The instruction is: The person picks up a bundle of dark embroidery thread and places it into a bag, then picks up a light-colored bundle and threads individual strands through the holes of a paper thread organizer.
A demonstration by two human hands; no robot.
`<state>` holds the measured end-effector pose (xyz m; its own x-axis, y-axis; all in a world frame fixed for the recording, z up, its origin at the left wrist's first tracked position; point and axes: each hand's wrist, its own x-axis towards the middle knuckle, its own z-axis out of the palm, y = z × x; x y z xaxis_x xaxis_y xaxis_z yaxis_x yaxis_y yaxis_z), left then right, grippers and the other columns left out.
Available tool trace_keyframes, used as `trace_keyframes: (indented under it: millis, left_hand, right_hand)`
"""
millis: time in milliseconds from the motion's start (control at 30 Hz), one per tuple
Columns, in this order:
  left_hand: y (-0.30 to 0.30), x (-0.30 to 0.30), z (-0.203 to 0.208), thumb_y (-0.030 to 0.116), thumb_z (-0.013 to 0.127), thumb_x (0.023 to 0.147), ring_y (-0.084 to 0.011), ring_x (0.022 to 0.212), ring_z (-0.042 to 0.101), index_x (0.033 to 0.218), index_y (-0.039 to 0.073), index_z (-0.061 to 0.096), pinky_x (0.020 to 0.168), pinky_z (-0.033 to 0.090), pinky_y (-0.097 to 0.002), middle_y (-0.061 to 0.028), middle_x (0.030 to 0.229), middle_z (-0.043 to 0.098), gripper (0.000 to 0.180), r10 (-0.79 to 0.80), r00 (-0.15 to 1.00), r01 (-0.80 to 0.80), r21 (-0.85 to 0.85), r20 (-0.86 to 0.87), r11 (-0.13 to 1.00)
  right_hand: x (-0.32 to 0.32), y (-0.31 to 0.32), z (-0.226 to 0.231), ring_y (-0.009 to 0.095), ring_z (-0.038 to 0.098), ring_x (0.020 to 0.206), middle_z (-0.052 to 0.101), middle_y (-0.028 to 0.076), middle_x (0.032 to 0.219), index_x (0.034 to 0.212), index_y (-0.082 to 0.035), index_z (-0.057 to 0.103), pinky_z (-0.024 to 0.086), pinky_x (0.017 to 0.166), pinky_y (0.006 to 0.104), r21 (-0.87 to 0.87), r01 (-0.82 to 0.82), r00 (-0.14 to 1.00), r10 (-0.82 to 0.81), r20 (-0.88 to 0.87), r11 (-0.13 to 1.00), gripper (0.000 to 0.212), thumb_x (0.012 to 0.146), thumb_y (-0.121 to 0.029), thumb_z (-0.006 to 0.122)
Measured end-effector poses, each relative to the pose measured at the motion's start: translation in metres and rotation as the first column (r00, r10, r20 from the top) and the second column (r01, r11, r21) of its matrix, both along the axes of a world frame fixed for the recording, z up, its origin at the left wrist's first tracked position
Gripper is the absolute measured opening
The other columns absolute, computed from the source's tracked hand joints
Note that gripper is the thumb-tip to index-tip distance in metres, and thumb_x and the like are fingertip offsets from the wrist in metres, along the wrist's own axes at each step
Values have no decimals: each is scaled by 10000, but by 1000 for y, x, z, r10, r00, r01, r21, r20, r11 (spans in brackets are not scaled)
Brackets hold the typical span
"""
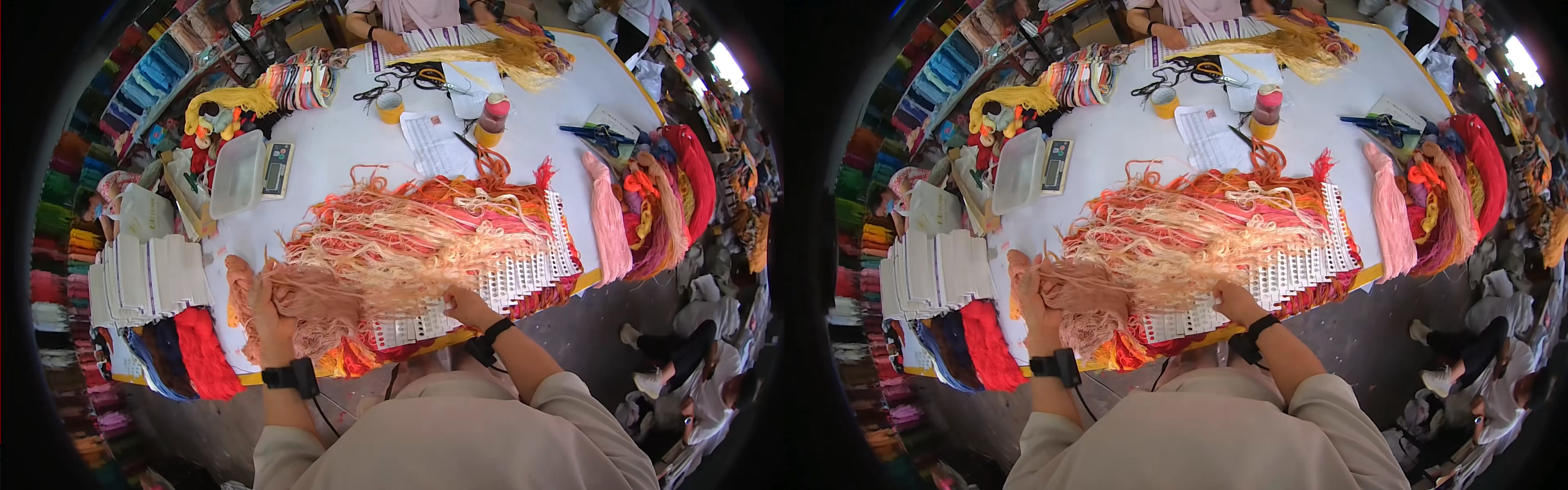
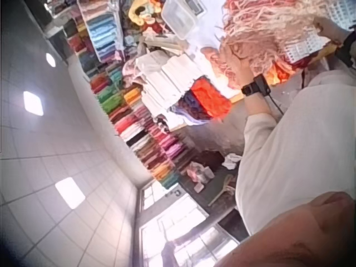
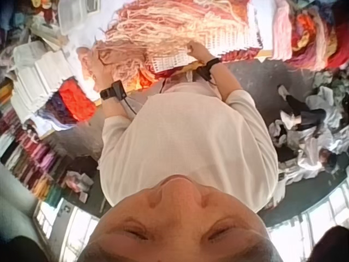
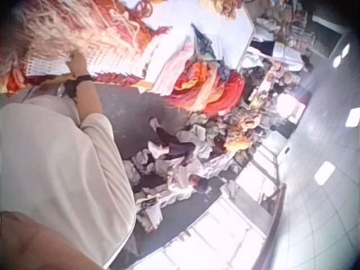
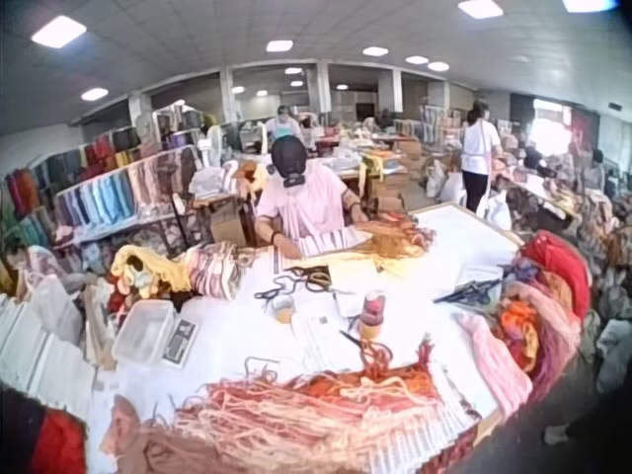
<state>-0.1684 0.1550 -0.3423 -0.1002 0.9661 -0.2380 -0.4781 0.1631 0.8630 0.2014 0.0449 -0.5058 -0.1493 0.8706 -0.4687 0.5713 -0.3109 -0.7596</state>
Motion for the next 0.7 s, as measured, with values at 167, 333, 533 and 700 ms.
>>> trace_keyframes:
  millis: [167, 333, 533, 700]
  left_hand:
    - [-4, -6, 7, 223, 584, 933, -64, 504, 450, 1003, 89, 646, 438, 376, -194, -5, 761, 612, 164, -353, 735, 30, -492, -579, 870]
    - [-47, 92, 10, 232, 562, 954, -172, 890, 640, 1185, 15, 577, 697, 538, -259, -121, 1101, 647, 317, -496, 868, 490, -112, -22, 864]
    - [-63, 159, 31, 311, 413, 1019, -208, 1286, 440, 1377, -38, 410, 1083, 361, -364, -138, 1382, 461, 499, -495, 722, 582, -38, 483, 812]
    - [-65, 174, 27, 313, 372, 1032, -197, 1268, 449, 1385, -37, 400, 1065, 376, -349, -126, 1384, 452, 498, -603, 695, 664, -28, 392, 747]
  right_hand:
    - [1, 0, 7, 293, 624, 828, 628, 113, 851, 951, -72, 575, 495, 739, 379, -18, 10, 999, -9, 54, 1000, 310, 717, -168, 755]
    - [-15, 11, 74, 185, 619, 761, 636, 67, 827, 955, -38, 629, 497, 710, 305, 148, 206, 965, -177, -193, 967, 246, 777, -172, 734]
    - [-39, 21, 189, 55, 520, 649, 599, -14, 805, 959, -33, 635, 454, 596, 217, 1, 416, 678, -309, -667, 910, 115, 869, -94, 670]
    - [-35, 15, 188, 54, 542, 744, 580, 3, 908, 922, -48, 657, 454, 656, 219, 145, 338, 795, -199, -573, 930, 96, 847, -82, 706]
